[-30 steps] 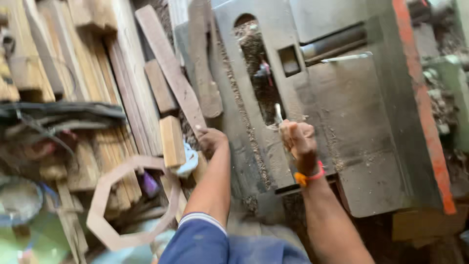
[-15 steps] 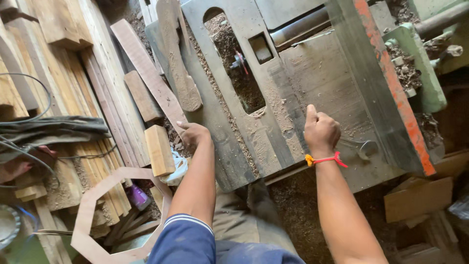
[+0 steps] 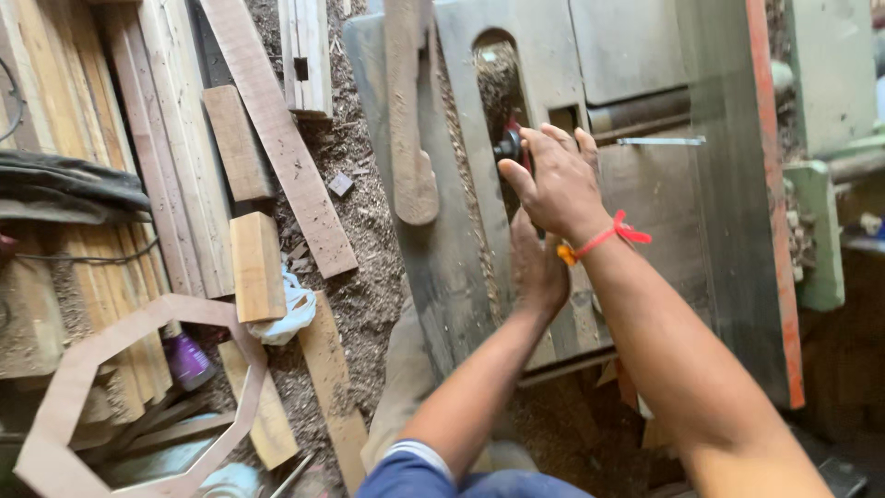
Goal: The person uses a wrench to loosen and tighten bolts on a woodworking machine and then handles a red circular cutter.
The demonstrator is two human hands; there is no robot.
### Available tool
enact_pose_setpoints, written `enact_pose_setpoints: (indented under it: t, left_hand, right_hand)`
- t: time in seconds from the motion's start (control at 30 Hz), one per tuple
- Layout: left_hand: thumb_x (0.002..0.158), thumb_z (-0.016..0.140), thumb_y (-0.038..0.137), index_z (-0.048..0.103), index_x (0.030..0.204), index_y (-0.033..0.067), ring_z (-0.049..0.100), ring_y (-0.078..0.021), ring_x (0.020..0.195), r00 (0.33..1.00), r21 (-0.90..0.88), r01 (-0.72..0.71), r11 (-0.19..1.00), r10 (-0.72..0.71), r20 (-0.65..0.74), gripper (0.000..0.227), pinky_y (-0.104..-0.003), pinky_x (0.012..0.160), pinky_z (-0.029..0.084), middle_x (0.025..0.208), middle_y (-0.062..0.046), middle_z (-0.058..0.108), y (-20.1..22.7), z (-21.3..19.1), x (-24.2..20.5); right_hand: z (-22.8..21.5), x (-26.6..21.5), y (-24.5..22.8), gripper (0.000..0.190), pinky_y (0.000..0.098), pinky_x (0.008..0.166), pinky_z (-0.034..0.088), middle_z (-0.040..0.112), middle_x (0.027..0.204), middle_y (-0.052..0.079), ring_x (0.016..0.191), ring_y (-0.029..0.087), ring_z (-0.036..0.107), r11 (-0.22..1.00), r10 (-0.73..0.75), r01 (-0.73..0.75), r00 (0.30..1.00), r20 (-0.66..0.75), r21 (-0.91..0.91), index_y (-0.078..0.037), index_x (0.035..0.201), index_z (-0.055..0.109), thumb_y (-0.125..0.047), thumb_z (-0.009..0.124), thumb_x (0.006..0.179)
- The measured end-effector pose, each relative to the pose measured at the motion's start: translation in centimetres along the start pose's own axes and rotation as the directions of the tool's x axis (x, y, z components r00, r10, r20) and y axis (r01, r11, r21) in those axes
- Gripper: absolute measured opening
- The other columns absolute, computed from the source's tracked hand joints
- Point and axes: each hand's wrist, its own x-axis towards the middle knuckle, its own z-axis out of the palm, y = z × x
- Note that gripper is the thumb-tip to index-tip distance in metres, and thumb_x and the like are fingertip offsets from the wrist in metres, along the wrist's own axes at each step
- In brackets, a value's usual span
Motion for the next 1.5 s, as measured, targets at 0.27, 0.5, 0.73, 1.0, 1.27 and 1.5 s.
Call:
enact_pose_setpoints:
  t: [0.27, 0.5, 0.73, 1.0, 1.27, 1.5]
  left_hand:
    - [0.105, 0.053, 0.025, 0.042, 0.150, -0.0030, 0.046, -0.0349, 0.141, 0.914, -0.764, 0.263, 0.589, -0.406, 0.002, 0.055, -0.046, 0.123, 0.036, 0.149, -0.023, 0.049, -10.1, 4.5, 10.4]
    - [0.105, 0.054, 0.026, 0.043, 0.149, -0.0028, 0.047, -0.0342, 0.139, 0.907, -0.858, 0.201, 0.472, -0.421, -0.019, 0.054, -0.045, 0.120, 0.037, 0.146, -0.022, 0.050, -14.2, 4.6, 15.3]
    - [0.105, 0.055, 0.026, 0.044, 0.147, -0.0026, 0.048, -0.0334, 0.136, 0.910, -0.873, 0.168, 0.458, -0.412, -0.041, 0.053, -0.045, 0.118, 0.038, 0.144, -0.022, 0.051, -16.0, 5.4, 17.5]
    - [0.105, 0.055, 0.027, 0.045, 0.146, -0.0024, 0.049, -0.0326, 0.133, 0.906, -0.872, 0.169, 0.459, -0.421, -0.047, 0.051, -0.044, 0.115, 0.039, 0.141, -0.021, 0.052, -16.5, 6.0, 17.9]
    - [0.105, 0.056, 0.028, 0.046, 0.144, -0.0022, 0.051, -0.0318, 0.130, 0.908, -0.876, 0.158, 0.455, -0.416, -0.053, 0.050, -0.044, 0.113, 0.040, 0.139, -0.020, 0.054, -16.6, 6.4, 17.9]
    - [0.105, 0.057, 0.028, 0.047, 0.142, -0.0020, 0.052, -0.0310, 0.127, 0.909, -0.872, 0.149, 0.466, -0.412, -0.065, 0.049, -0.043, 0.110, 0.041, 0.136, -0.019, 0.055, -17.0, 6.4, 18.2]
  right_hand:
    - [5.8, 9.0, -3.2, 0.084, 0.0570, 0.119, 0.007, 0.053, 0.143, 0.025, 0.142, 0.034, 0.038, 0.934, 0.074, 0.047, 0.944, 0.322, -0.353, 0.007, 0.143, 0.045, -0.065, 0.040, 0.101]
    - [6.9, 10.8, -2.8, 0.070, 0.0480, 0.129, 0.013, 0.071, 0.112, 0.019, 0.124, 0.033, 0.058, 0.901, 0.178, -0.021, 0.928, 0.327, -0.433, -0.003, 0.113, 0.065, -0.066, 0.034, 0.102]
    - [7.5, 11.3, -1.1, 0.066, 0.0523, 0.127, 0.006, 0.071, 0.091, 0.018, 0.109, 0.033, 0.061, 0.936, 0.083, 0.036, 0.945, 0.318, -0.350, -0.003, 0.095, 0.063, -0.063, 0.037, 0.101]
    - [7.1, 11.5, -0.8, 0.063, 0.0549, 0.124, 0.010, 0.071, 0.089, 0.016, 0.107, 0.033, 0.062, 0.916, -0.100, 0.143, 0.986, 0.132, -0.375, -0.003, 0.098, 0.062, -0.058, 0.033, 0.107]
    - [5.9, 11.5, -1.2, 0.067, 0.0548, 0.119, 0.010, 0.070, 0.084, 0.016, 0.105, 0.031, 0.063, 0.881, -0.267, 0.254, 0.963, 0.026, -0.399, 0.000, 0.098, 0.066, -0.060, 0.037, 0.105]
    - [5.5, 11.3, -1.2, 0.065, 0.0604, 0.119, 0.006, 0.070, 0.081, 0.018, 0.103, 0.033, 0.062, 0.924, -0.191, 0.226, 0.972, 0.139, -0.307, -0.001, 0.088, 0.066, -0.061, 0.045, 0.100]
